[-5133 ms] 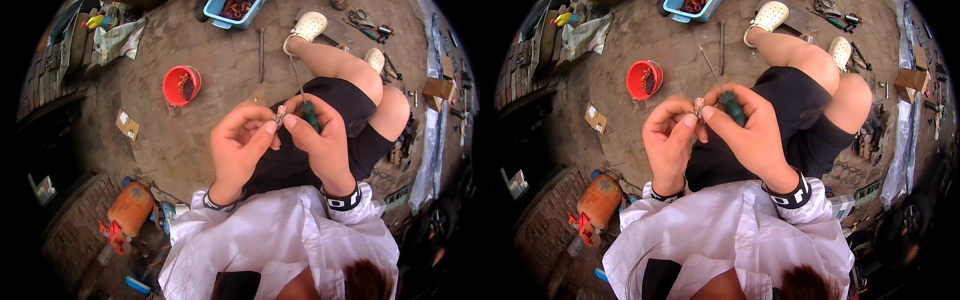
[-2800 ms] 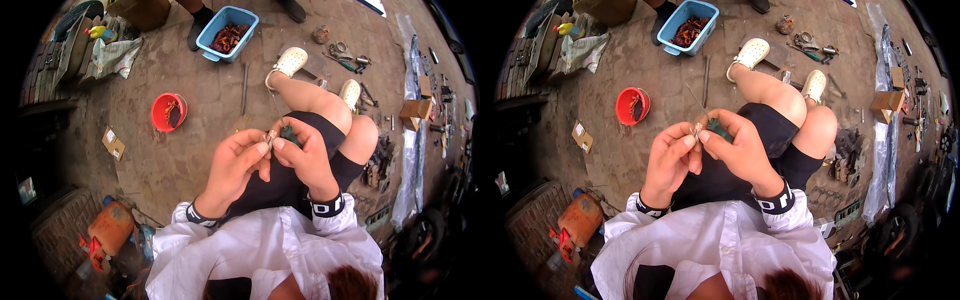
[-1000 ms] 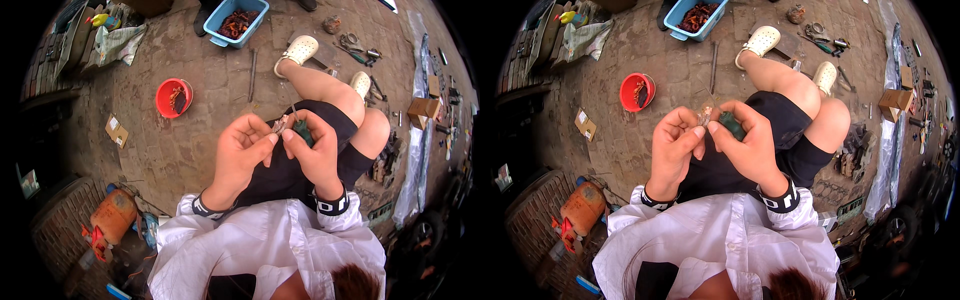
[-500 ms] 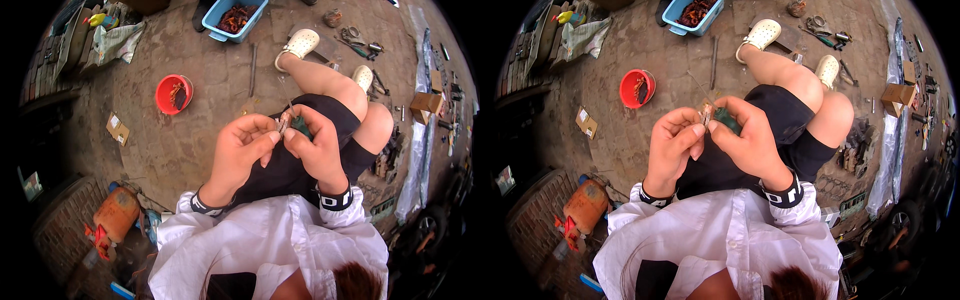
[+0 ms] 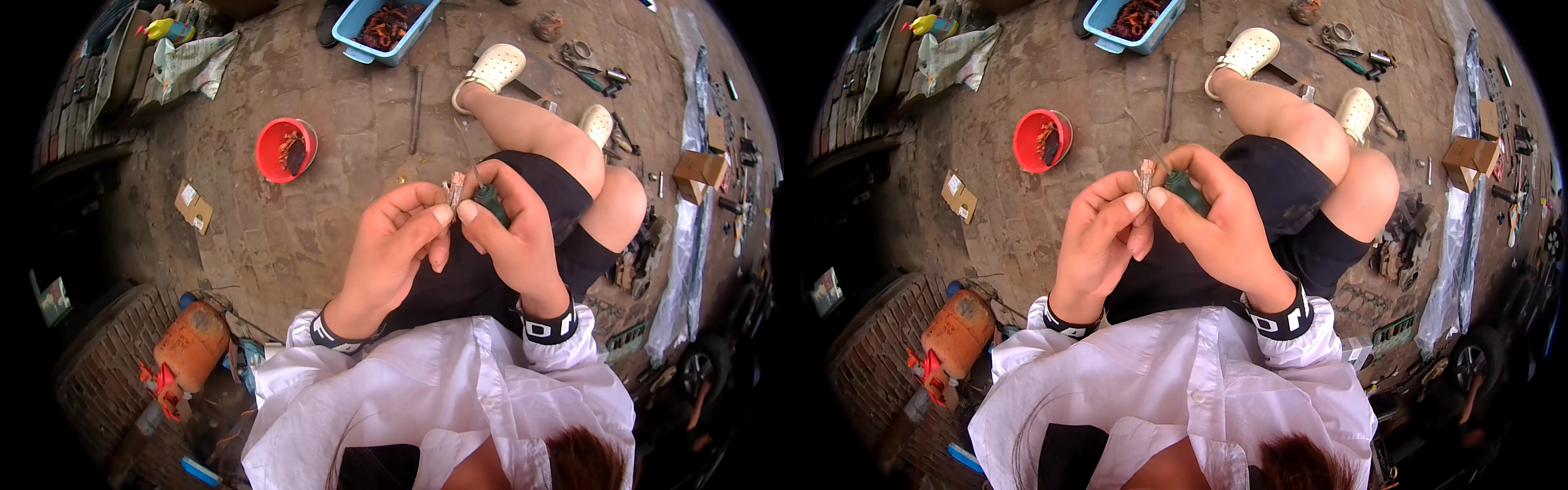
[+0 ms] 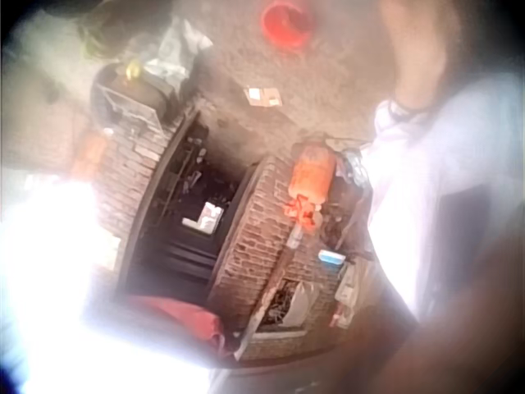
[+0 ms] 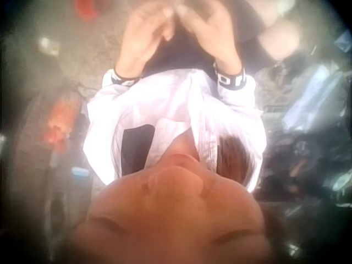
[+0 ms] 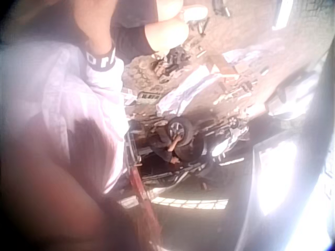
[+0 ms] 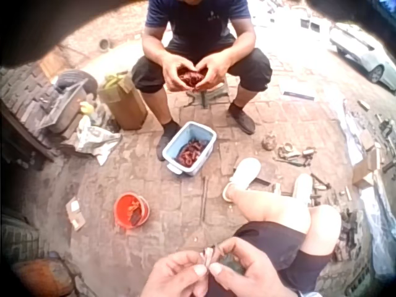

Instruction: The person sits on the ground and uses a hammer, screwdriver, and pliers to shape and adjust small metal pieces. They repeatedly strike, pry, and bend the parts while seated.

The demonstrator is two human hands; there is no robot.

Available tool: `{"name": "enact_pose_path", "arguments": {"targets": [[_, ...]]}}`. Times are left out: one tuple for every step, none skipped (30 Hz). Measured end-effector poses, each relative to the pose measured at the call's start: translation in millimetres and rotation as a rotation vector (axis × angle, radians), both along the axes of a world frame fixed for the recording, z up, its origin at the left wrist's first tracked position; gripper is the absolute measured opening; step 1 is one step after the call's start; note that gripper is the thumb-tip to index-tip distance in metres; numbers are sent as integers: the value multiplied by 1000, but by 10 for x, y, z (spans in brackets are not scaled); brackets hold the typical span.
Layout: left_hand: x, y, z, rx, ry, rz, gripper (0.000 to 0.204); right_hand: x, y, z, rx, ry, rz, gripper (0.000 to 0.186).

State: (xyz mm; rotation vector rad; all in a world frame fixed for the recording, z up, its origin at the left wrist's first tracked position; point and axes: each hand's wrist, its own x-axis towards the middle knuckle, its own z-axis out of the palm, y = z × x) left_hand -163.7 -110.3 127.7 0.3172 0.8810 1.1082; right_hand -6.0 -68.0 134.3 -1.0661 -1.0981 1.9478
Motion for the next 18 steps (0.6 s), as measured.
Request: {"name": "enact_pose_path", "arguments": {"targets": [[15, 5, 4, 33, 63, 65, 10, -32, -8, 24, 31, -37, -34, 23], [40, 15, 12, 67, 125, 131, 10, -18, -49, -35, 105, -47, -70, 26], [51, 24, 21, 100, 188, 197, 10, -4, -79, -22, 112, -79, -99, 27], [50, 33, 26, 125, 218, 213, 10, 14, -116, -8, 118, -112, -130, 28], [45, 41, 32, 151, 248, 229, 10, 38, -151, -6, 147, -162, -129, 28], [30, 47, 39, 176, 277, 244, 10, 45, -177, 13, 220, -218, -104, 27], [16, 47, 45, 173, 269, 245, 11, 57, -201, 39, 294, -276, -82, 27], [2, 47, 51, 169, 260, 245, 11, 57, -216, 51, 367, -334, -60, 27], [-10, 47, 54, 165, 251, 244, 12, 38, -240, 13, 478, -348, -99, 28], [-17, 46, 51, 174, 253, 248, 12, 26, -241, 36, 520, -359, -95, 29], [-24, 45, 47, 182, 256, 252, 12, 15, -236, 76, 563, -370, -92, 31], [-29, 42, 42, 190, 258, 256, 12, 12, -233, 86, 604, -400, -75, 36], [-28, 41, 38, 197, 258, 267, 12, 13, -229, 98, 646, -429, -59, 42], [-23, 40, 33, 203, 258, 278, 13, 8, -232, 97, 659, -443, -50, 43], [-18, 39, 31, 210, 258, 289, 14, -1, -237, 93, 672, -457, -40, 43], [-7, 43, 40, 201, 278, 299, 14, -8, -241, 93, 684, -474, -31, 44], [4, 46, 56, 193, 297, 308, 15, -39, -239, 80, 705, -469, -68, 44], [10, 48, 65, 184, 317, 318, 16, -30, -237, 97, 686, -485, -37, 42]]}}
